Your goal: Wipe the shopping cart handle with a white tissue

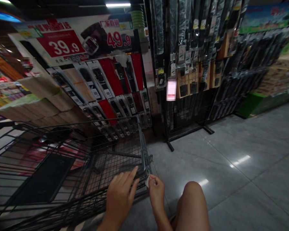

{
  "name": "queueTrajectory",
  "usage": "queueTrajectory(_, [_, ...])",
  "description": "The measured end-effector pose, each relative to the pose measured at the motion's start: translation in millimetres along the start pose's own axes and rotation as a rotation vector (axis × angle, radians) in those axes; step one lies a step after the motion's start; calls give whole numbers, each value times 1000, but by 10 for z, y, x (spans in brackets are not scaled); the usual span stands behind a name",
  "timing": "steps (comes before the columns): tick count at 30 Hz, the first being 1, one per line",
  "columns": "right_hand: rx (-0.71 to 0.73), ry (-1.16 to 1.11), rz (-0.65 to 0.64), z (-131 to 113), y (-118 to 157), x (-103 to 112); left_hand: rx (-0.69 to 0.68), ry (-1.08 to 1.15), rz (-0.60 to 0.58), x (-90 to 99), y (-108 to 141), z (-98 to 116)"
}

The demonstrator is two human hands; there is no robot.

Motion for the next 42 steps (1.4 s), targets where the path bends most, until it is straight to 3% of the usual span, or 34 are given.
queueTrajectory(2, [-170, -184, 49, 142, 9, -18, -25, -1, -33, 8, -24, -16])
queueTrajectory(5, [-201, -361, 195, 164, 29, -34, -44, -14, -76, 22, -40, -63])
queueTrajectory(8, [-141, -318, 259, -8, 48, -22, 10, -77, -87, 57, -25, -156])
queueTrajectory(12, [76, -48, 180, -277, 131, -43, 48, -107, -77, 89, 22, -276])
queueTrajectory(16, [248, 72, 169, -341, 245, -106, 55, -60, -121, 76, 51, -315])
queueTrajectory(20, [59, -22, 150, -278, 293, -150, 98, -19, -228, 71, 53, -315])
queueTrajectory(24, [-230, -342, 57, -275, 339, -201, 119, 0, -262, 83, 45, -302])
queueTrajectory(28, [-264, -483, -1, -326, 379, -233, 119, 6, -248, 83, 45, -288])
queueTrajectory(31, [-157, -360, 79, -305, 376, -205, 116, 1, -233, 79, 53, -287])
queueTrajectory(34, [85, -128, 142, -225, 344, -154, 102, -1, -224, 74, 60, -292])
queueTrajectory(42, [547, 205, 131, 9, 291, -68, 77, 1, -205, 59, 51, -303])
Point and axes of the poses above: each hand's wrist, its own y-axis away from the middle knuckle, its own x-axis out of the back of the hand, z = x × y, the point moved 2 cm from there along -y, towards the middle knuckle, and after that the axes turned 3 degrees about -x, right-handed, at the moved point
